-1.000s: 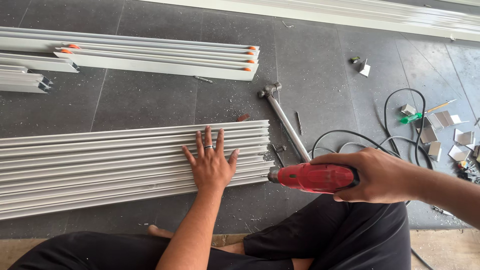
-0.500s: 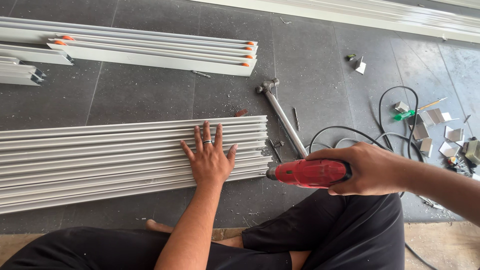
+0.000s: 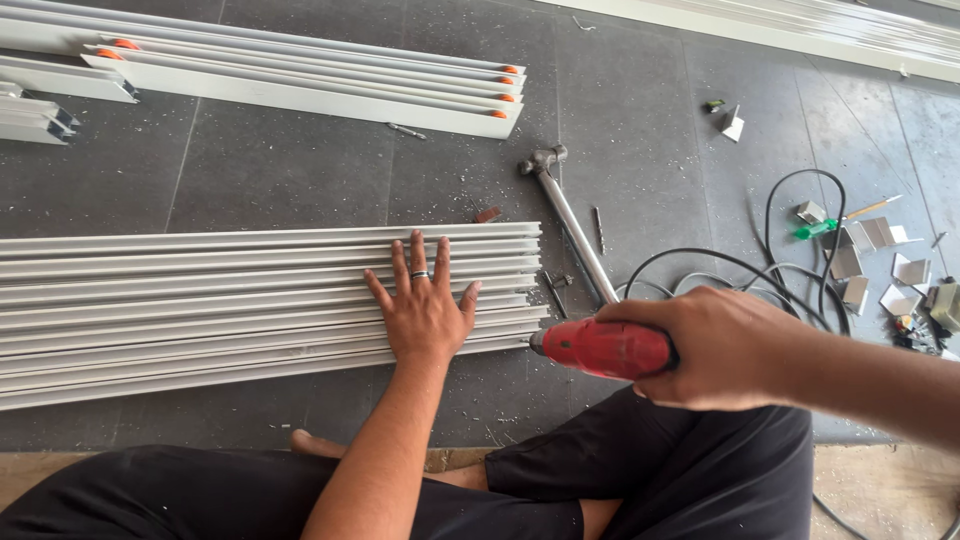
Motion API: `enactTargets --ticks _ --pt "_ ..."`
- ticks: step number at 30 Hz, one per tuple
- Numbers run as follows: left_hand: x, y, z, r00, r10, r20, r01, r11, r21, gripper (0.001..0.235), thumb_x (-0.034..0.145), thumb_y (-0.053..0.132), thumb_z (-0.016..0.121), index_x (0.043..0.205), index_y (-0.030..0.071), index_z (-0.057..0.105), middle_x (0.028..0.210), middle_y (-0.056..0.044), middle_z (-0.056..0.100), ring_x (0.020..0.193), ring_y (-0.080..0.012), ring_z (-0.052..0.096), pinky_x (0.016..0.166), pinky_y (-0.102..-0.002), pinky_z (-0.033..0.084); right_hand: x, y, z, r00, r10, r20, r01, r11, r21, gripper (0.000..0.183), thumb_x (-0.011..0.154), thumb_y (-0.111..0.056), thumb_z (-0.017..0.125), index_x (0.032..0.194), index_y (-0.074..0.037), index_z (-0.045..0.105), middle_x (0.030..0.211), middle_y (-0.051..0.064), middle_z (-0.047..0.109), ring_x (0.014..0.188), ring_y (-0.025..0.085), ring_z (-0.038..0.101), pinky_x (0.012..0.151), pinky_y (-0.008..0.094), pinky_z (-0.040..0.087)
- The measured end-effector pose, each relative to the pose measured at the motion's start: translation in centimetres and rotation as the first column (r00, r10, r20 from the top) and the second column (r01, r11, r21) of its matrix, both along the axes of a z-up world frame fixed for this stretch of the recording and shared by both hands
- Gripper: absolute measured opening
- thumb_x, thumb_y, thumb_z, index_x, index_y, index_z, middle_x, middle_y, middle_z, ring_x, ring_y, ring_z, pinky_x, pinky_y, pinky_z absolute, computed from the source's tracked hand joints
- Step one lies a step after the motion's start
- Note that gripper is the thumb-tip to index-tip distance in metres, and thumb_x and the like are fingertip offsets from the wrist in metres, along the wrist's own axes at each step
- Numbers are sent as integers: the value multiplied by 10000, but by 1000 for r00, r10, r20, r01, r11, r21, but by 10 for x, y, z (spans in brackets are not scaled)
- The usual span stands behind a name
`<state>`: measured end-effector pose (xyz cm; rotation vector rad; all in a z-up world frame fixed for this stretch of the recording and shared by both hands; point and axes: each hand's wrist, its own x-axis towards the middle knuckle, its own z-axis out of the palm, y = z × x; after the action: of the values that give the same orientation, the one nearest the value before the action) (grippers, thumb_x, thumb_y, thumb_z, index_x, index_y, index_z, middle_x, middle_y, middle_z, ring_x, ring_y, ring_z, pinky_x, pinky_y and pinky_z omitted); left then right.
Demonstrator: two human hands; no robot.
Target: The person sits on the floor and assembles long, silver metal profiles. They use a hammer to tap small metal brackets onto the ends of the profiles and a red power drill to secure them. The person works on multiple profiles, stacking them as they are completed.
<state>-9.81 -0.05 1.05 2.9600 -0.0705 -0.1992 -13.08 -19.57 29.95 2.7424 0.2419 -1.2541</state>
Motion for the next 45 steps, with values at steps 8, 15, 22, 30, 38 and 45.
enactTargets --ticks 8,15,22,30,38,45 --pt "2 1 5 999 -1 -50 0 1000 -13 799 942 727 233 1614 304 143 1697 -65 92 1546 -312 89 1188 -677 16 14 33 12 962 242 -124 -260 953 -158 776 772 -344 699 1509 -403 466 867 60 714 780 248 733 741 412 583" --pt "3 2 5 997 -6 -76 5 1000 -14 803 943 718 242 1620 302 120 1698 -66 62 1547 -311 67 1184 -680 -4 18 35 7 880 423 -216 -460 872 -166 748 796 -373 741 1465 -341 406 962 85 665 754 282 716 673 435 582" --pt "3 0 3 998 -1 -63 0 1000 -23 802 941 717 237 1617 303 115 1700 -68 54 1547 -311 58 1182 -682 -12 25 36 9 831 511 -221 -544 829 -128 661 849 -378 709 1444 -354 423 926 88 661 735 274 702 650 440 575" --pt "3 0 4 996 4 -85 -6 999 -31 807 939 730 226 1616 308 107 1700 -56 37 1550 -305 49 1185 -681 -2 50 40 9 721 592 -360 -669 730 -141 764 847 -274 719 1521 -374 373 942 66 675 809 243 706 742 408 577" --pt "1 1 9 997 1 -82 -2 1000 -12 801 940 721 232 1616 305 117 1703 -57 54 1544 -305 48 1184 -678 4 44 44 2 416 844 -338 -906 415 -80 831 795 -269 788 1528 -263 396 1034 120 642 895 290 695 797 458 564" --pt "4 1 13 995 13 -94 -17 999 -35 806 931 723 250 1613 313 118 1698 -49 48 1542 -303 44 1184 -676 1 41 42 -4 699 666 -261 -697 716 -39 688 796 -171 737 1424 -316 497 888 51 684 795 245 704 716 424 580"
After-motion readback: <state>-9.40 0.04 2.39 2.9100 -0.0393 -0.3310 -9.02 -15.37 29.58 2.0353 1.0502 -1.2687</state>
